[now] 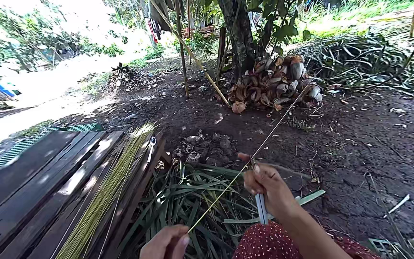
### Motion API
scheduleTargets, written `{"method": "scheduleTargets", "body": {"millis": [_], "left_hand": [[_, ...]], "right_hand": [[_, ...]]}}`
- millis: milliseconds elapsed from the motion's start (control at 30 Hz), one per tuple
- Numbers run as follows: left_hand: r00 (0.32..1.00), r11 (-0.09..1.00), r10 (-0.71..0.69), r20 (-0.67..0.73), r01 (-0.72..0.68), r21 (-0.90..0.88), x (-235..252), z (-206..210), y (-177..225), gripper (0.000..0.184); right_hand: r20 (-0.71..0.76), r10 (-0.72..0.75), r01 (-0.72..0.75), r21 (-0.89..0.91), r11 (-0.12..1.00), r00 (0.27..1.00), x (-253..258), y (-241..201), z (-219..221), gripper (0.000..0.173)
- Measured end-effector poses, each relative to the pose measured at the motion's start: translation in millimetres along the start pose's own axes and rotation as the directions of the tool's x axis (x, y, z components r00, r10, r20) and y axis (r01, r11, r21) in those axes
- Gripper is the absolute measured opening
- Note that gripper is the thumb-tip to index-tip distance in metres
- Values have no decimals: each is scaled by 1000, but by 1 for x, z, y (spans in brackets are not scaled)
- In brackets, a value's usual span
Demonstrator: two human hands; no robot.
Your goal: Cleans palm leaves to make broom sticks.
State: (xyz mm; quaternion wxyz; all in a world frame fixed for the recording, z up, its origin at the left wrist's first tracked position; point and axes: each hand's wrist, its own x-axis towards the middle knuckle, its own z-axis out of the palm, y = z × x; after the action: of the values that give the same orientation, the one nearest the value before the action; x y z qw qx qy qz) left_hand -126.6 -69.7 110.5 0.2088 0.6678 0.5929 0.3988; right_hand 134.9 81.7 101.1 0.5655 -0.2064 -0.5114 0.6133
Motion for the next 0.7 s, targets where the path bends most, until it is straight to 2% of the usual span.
{"method": "scheduleTargets", "body": {"millis": [100,167,233,333,433,533,600,633,700], "left_hand": [[975,983,167,-148,-152,107,27,23,35,16],[954,967,232,-187,-205,154,36,31,48,14],[947,960,256,-191,-227,163,37,33,56,15],[950,957,259,-176,-227,182,31,27,58,17],[952,952,260,-165,-223,209,21,13,51,18],[960,949,238,-145,-199,243,8,-4,44,19],[967,947,225,-119,-188,263,4,-11,41,21],[969,944,221,-111,-184,274,4,-13,39,22],[972,939,216,-95,-180,293,4,-16,35,23]], "right_hand": [[153,47,-54,41,998,987,-26,14,35,35],[279,80,-99,56,994,957,-41,18,49,37],[348,74,-98,54,994,935,-48,19,57,28],[248,-24,14,39,999,969,-38,15,44,34],[-47,-89,90,16,996,995,-12,-3,11,34],[-289,-76,96,57,994,954,9,-24,-17,38],[-236,-31,56,97,994,971,6,-26,-15,36],[-154,-5,23,113,993,988,0,-23,-9,34],[11,34,-35,148,988,999,-12,-14,8,42]]}}
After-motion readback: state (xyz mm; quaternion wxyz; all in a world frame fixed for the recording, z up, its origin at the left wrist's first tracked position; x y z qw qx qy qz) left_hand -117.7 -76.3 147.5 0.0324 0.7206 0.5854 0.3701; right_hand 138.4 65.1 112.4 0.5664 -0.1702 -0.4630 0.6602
